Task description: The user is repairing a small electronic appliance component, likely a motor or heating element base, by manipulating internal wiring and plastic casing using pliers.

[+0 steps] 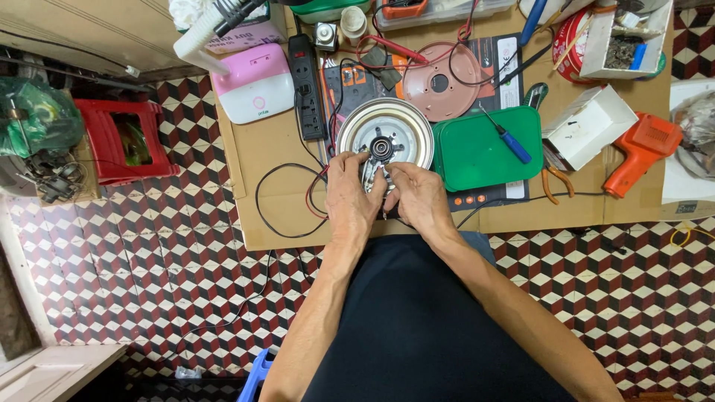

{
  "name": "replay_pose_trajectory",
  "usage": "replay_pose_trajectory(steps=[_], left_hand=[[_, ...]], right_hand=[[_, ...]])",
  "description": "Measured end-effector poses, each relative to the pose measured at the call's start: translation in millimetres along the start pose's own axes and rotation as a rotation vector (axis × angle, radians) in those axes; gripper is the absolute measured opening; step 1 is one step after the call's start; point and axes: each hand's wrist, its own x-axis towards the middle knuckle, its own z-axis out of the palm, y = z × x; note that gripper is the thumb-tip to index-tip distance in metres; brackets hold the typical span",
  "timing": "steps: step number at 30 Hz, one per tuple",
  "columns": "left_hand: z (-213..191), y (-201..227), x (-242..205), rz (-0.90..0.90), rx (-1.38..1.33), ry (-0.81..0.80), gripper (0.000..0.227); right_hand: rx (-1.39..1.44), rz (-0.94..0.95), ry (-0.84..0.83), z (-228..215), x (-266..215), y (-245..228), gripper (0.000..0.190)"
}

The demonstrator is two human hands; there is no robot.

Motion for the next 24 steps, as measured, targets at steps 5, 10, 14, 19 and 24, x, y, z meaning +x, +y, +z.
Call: replay_pose_trajectory(steps=[5,10,14,19,24], left_hand=[[1,-4,-1,0.076,0.017,0.013,0.037],[-2,-3,-4,0.074,-0.081,-0.056,0.039],[6,-3,-10,0.137,-0.006,0.002,0.040],[4,6,-20,0.026,-0.058,-0.034,0.041],[7,8,-37,0.073,-0.049,0.003,0.043]], right_hand=[[-0.070,-0.017,0.008,0,-6,-10,0.033],[-0.462,-0.300,0.111,-3,-15,-16,0.030],[-0.393,-0.214,0.153,-9,-5,-10,0.024],[-0.326,-0.101,0.164,-13,-1,-13,0.022],[-0.499,-0.055,0.160,-15,-6,-18,0.019]])
